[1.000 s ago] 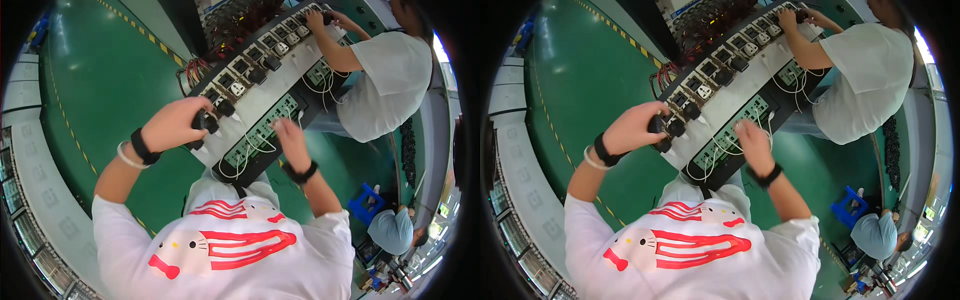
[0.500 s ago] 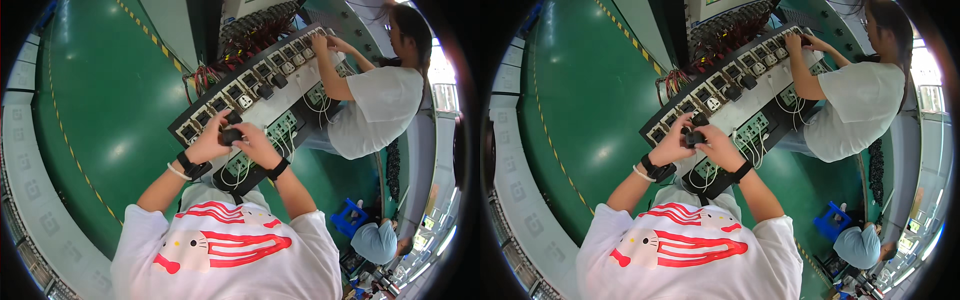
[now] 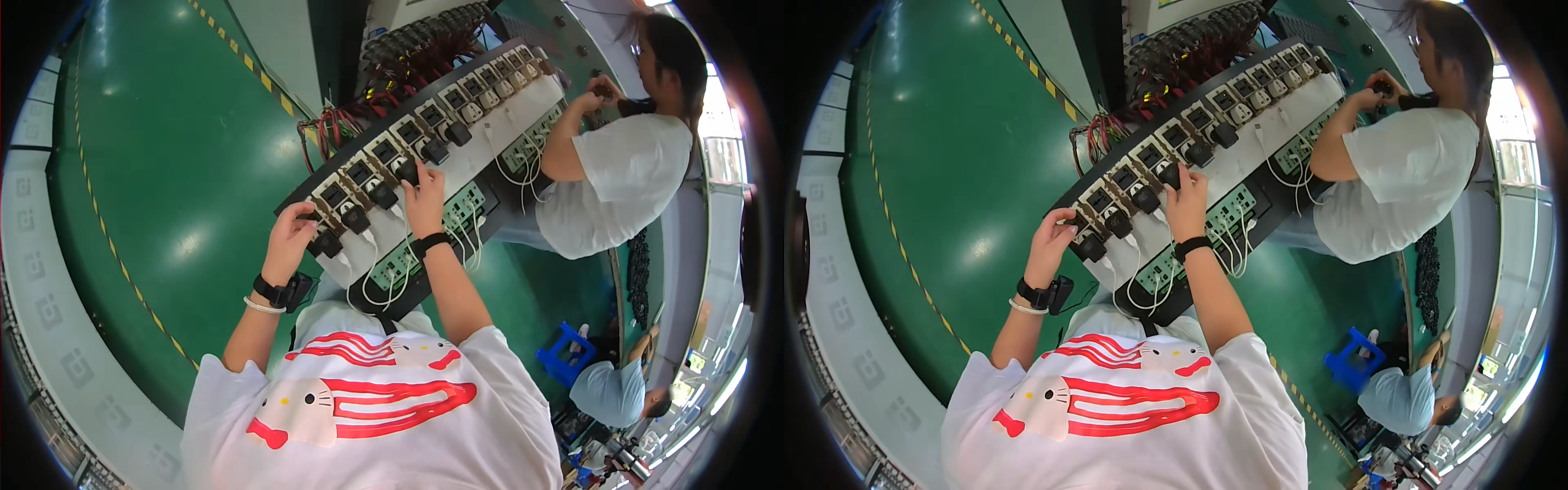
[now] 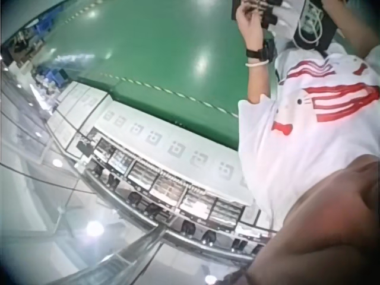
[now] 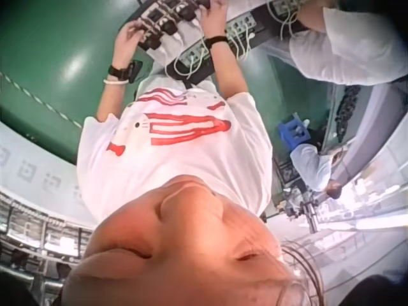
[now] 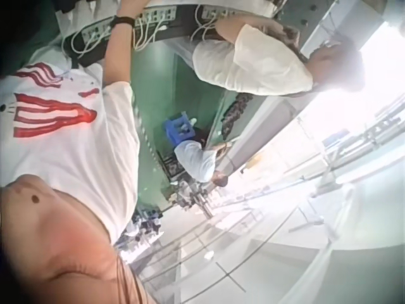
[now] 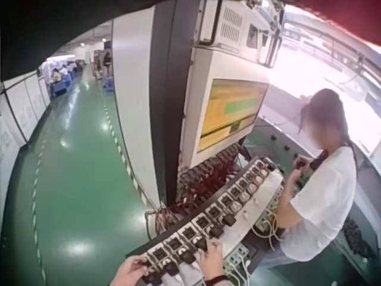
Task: Plug electronic components into a testing rack and organize components on a manufacturing line.
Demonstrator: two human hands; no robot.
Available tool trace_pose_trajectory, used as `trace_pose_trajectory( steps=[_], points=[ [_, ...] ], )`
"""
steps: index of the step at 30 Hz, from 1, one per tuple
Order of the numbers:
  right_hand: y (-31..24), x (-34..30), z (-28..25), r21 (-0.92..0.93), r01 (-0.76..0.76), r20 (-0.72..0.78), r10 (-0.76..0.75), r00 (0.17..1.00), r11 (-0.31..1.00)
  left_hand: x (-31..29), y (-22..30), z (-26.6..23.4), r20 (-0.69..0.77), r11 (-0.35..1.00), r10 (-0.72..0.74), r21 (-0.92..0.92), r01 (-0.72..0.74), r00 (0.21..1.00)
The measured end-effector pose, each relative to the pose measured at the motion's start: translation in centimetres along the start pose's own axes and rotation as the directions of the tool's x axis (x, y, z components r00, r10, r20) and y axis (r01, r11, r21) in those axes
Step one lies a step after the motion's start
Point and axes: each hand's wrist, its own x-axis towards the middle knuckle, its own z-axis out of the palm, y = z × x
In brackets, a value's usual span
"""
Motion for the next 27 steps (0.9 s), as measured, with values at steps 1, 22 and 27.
trace_pose_trajectory(
  steps=[1, 22, 27],
  points=[
    [0.0, 0.3, -0.4, -0.084, 0.009, 0.049, -0.005, 0.999, 0.996, 0.1, -0.4, 0.3, 0.013, 1.0, 0.026, -0.006, -0.026, 1.0],
    [2.7, -8.2, -15.3, 0.006, -0.25, 0.398, 0.227, 0.889, 0.968, 2.6, 1.9, 17.5, 0.724, 0.442, -0.21, 0.669, -0.597, 0.657],
    [1.7, -5.9, -22.4, 0.588, -0.207, 0.156, 0.142, 0.978, 0.781, 3.5, -1.3, 22.6, 0.644, 0.502, 0.281, 0.534, -0.68, 0.712]
  ],
)
